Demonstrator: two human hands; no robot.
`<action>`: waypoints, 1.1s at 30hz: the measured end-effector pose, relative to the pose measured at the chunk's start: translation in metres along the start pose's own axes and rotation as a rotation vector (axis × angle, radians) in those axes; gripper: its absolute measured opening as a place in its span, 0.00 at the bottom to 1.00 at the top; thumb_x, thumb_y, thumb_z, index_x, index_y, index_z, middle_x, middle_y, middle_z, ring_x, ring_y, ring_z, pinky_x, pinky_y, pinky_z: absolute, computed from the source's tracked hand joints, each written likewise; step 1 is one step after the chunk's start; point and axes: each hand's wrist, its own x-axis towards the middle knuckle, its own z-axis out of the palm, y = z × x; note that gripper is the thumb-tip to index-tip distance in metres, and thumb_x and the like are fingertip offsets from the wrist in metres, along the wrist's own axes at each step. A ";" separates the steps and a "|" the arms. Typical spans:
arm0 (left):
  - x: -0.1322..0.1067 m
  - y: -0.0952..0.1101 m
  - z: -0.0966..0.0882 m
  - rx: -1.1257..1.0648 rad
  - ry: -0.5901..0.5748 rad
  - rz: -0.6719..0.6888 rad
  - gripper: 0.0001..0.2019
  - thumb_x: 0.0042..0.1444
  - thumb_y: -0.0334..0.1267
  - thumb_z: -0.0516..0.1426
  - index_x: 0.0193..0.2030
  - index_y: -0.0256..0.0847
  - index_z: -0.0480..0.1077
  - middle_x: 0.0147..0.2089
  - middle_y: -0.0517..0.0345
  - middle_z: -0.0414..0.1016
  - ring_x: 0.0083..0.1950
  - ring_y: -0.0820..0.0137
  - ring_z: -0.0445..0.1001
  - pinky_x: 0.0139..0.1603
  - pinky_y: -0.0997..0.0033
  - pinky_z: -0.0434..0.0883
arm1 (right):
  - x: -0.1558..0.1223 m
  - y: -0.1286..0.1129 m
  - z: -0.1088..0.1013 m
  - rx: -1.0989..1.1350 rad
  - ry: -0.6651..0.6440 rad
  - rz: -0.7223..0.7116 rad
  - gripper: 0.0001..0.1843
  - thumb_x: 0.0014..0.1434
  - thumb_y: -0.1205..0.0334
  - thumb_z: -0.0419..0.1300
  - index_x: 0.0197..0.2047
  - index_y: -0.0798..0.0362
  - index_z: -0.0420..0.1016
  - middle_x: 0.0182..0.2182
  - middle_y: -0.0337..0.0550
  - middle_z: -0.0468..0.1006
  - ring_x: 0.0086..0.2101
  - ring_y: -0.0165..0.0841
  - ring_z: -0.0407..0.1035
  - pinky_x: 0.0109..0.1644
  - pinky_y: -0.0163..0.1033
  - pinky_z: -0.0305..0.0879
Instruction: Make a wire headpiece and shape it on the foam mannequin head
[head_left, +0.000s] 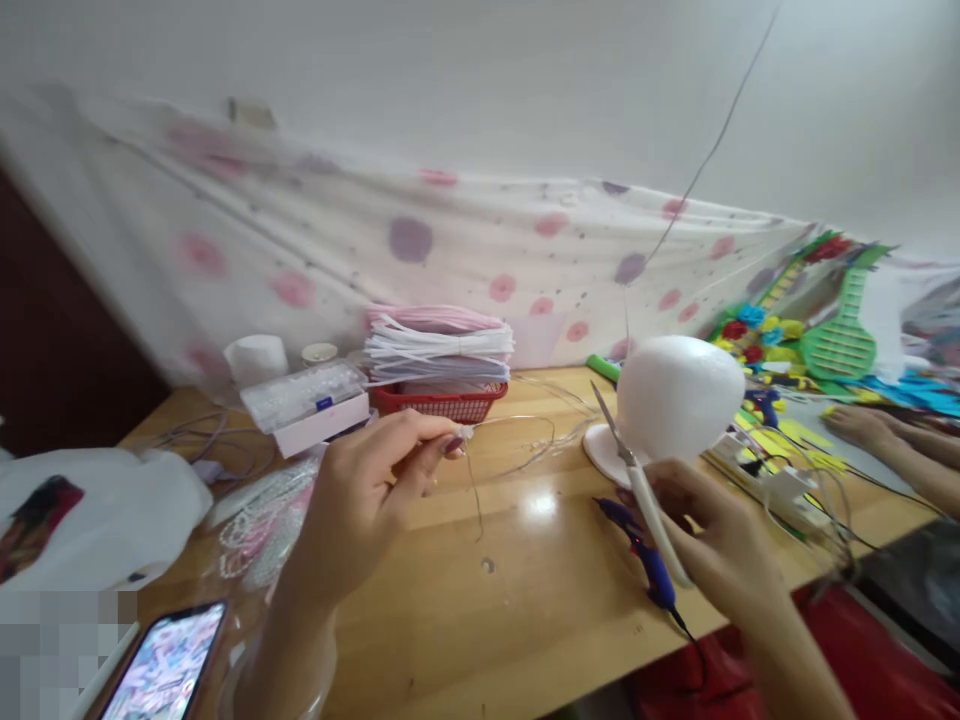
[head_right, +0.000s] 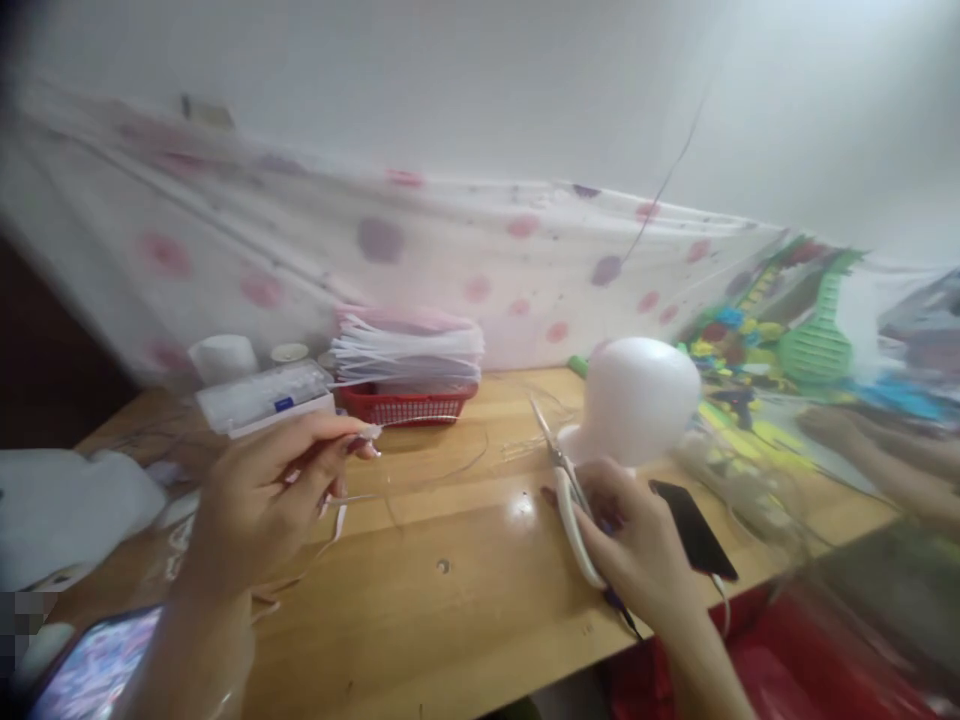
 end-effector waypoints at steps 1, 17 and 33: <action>0.000 0.000 0.000 -0.012 0.007 -0.031 0.06 0.65 0.33 0.56 0.43 0.42 0.74 0.33 0.61 0.77 0.25 0.78 0.71 0.24 0.81 0.68 | 0.005 0.009 0.015 -0.049 0.037 0.076 0.18 0.59 0.44 0.58 0.36 0.51 0.70 0.25 0.40 0.74 0.27 0.37 0.69 0.28 0.37 0.61; -0.002 0.015 0.004 -0.137 -0.015 -0.140 0.06 0.64 0.34 0.55 0.37 0.39 0.72 0.27 0.62 0.77 0.18 0.80 0.65 0.16 0.81 0.61 | 0.013 0.006 0.096 -0.150 -0.281 0.133 0.18 0.62 0.54 0.57 0.24 0.53 0.71 0.20 0.40 0.72 0.24 0.32 0.66 0.29 0.36 0.54; -0.008 0.021 0.017 0.079 -0.075 -0.011 0.05 0.62 0.30 0.54 0.35 0.40 0.70 0.24 0.66 0.74 0.22 0.79 0.69 0.24 0.79 0.63 | 0.014 -0.108 0.084 0.441 0.038 -0.300 0.06 0.65 0.65 0.57 0.37 0.53 0.75 0.20 0.32 0.71 0.20 0.22 0.64 0.22 0.26 0.59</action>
